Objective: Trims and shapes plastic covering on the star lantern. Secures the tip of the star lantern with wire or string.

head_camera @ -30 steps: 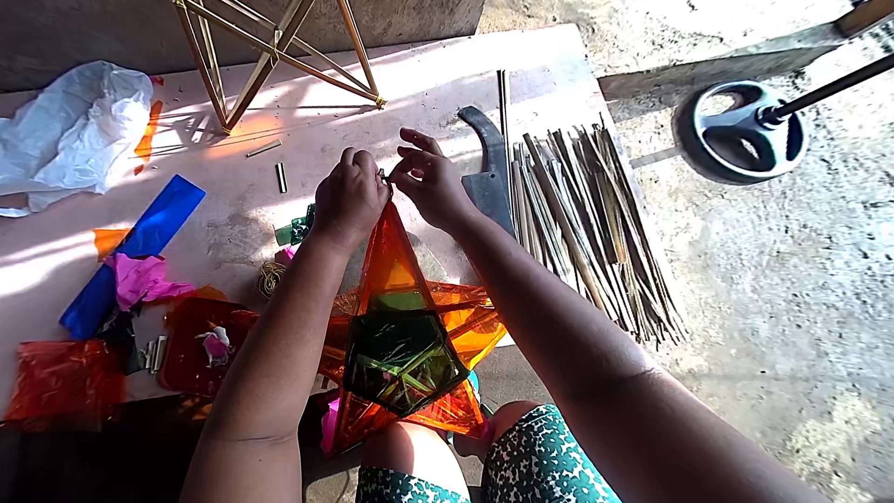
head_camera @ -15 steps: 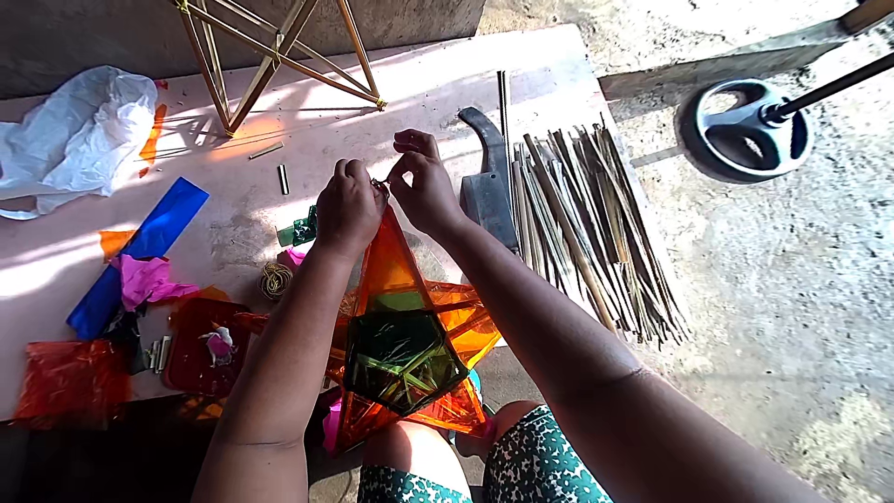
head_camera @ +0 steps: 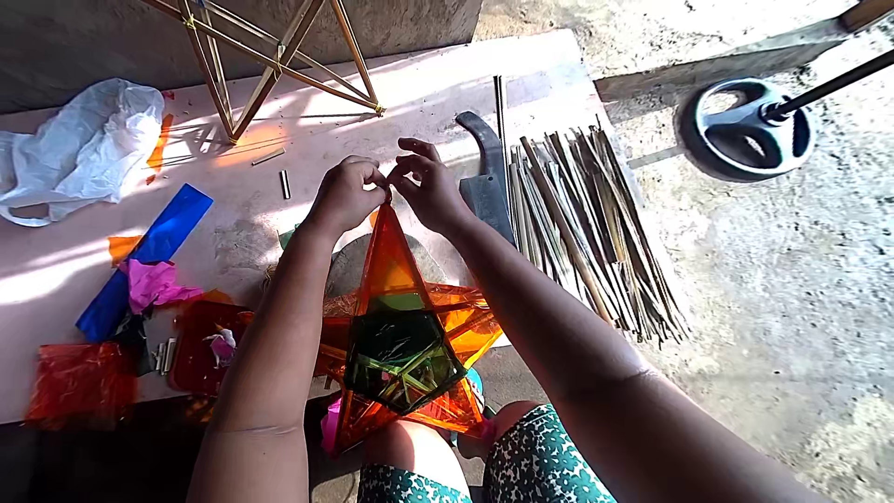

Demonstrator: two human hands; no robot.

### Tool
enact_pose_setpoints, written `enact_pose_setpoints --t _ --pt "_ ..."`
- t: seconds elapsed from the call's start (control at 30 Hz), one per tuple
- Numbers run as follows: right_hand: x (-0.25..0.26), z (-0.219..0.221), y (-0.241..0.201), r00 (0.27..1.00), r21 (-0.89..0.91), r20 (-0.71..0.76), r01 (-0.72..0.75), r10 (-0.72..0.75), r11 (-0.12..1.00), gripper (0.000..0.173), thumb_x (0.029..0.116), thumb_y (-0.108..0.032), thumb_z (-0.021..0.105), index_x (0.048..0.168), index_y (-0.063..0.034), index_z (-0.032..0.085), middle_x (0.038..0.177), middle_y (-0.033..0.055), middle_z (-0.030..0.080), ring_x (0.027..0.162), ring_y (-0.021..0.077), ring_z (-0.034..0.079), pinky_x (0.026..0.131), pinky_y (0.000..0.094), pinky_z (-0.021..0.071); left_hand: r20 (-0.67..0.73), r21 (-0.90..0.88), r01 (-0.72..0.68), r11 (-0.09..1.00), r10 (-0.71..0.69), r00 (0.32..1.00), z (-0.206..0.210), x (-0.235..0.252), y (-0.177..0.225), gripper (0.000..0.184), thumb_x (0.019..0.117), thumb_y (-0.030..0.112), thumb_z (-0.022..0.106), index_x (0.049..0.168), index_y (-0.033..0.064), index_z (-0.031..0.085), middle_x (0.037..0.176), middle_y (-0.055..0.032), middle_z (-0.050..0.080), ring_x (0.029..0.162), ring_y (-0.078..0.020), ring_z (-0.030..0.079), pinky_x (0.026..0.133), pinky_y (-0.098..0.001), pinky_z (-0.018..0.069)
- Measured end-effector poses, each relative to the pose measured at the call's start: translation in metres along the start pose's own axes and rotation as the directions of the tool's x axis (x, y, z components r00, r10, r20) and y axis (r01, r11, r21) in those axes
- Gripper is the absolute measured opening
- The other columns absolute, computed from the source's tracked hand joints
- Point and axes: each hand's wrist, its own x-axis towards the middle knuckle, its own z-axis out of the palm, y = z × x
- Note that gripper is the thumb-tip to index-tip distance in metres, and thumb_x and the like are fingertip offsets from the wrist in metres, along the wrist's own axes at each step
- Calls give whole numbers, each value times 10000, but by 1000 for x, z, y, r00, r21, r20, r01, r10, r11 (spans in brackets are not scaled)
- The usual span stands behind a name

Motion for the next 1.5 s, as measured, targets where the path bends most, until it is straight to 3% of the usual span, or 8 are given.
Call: enact_pose_setpoints --t 0.17,0.27,0.37,0.47,0.7,1.0,1.27,1.5 --pt "-15 -21 0 977 96 157 -163 146 982 398 1032 -241 607 1337 15 585 1504 213 473 1254 229 600 1011 357 524 12 -49 25 998 -25 1000 -3 -1 5 162 986 96 635 1077 -15 709 1129 -135 710 950 -161 674 893 -381 535" --pt "-30 -34 -2 821 77 532 -288 205 954 527 990 -245 686 1397 46 518 1406 220 572 1238 268 622 1051 415 509 -3 -136 60 989 -61 998 -8 -7 13 143 984 85 633 1070 -10 699 1004 -101 704 794 -92 647 784 -299 550" --pt "-44 -32 -7 698 105 703 -289 134 952 534 944 -166 742 1377 56 522 1279 198 649 1165 211 651 1036 354 510 -11 -245 69 967 -74 997 -15 -15 24 103 965 52 620 1008 -17 683 968 -86 696 790 -89 665 768 -282 578" --pt "-52 -32 -14 714 179 698 -236 46 955 456 929 -166 756 1297 46 590 1120 160 693 1004 166 683 927 337 557 -46 -306 41 951 -58 997 -23 -27 38 61 943 35 599 913 32 652 831 -1 695 714 -49 677 704 -242 597" --pt "-70 -45 -60 729 173 683 -118 -33 978 390 901 -210 795 1194 3 649 977 116 712 883 179 697 819 385 582 -48 -333 -13 943 -3 999 -51 -73 69 97 897 48 574 886 88 663 799 63 690 710 -16 662 689 -208 583" --pt "-74 -84 -152 721 155 688 -28 -87 988 445 890 -285 787 1258 -63 671 1036 100 737 958 201 713 853 462 582 27 -504 -22 863 42 999 -113 -131 133 81 908 204 621 856 212 683 1017 69 706 904 -50 668 776 -206 570" --pt "-68 -145 -257 748 99 641 145 -175 984 473 888 -334 779 1258 -60 671 1101 91 727 1030 209 693 899 439 561 60 -614 -38 788 95 994 -176 -159 236 189 890 320 672 761 185 703 1174 -35 729 1027 -158 703 840 -279 595" --pt "-80 -209 -333 805 57 490 353 -335 934 537 897 -331 766 1287 14 635 1140 155 715 1046 267 696 909 448 563 159 -628 -110 771 265 951 -221 -166 326 254 948 418 680 872 189 756 1205 -44 725 1104 -182 695 902 -290 594"
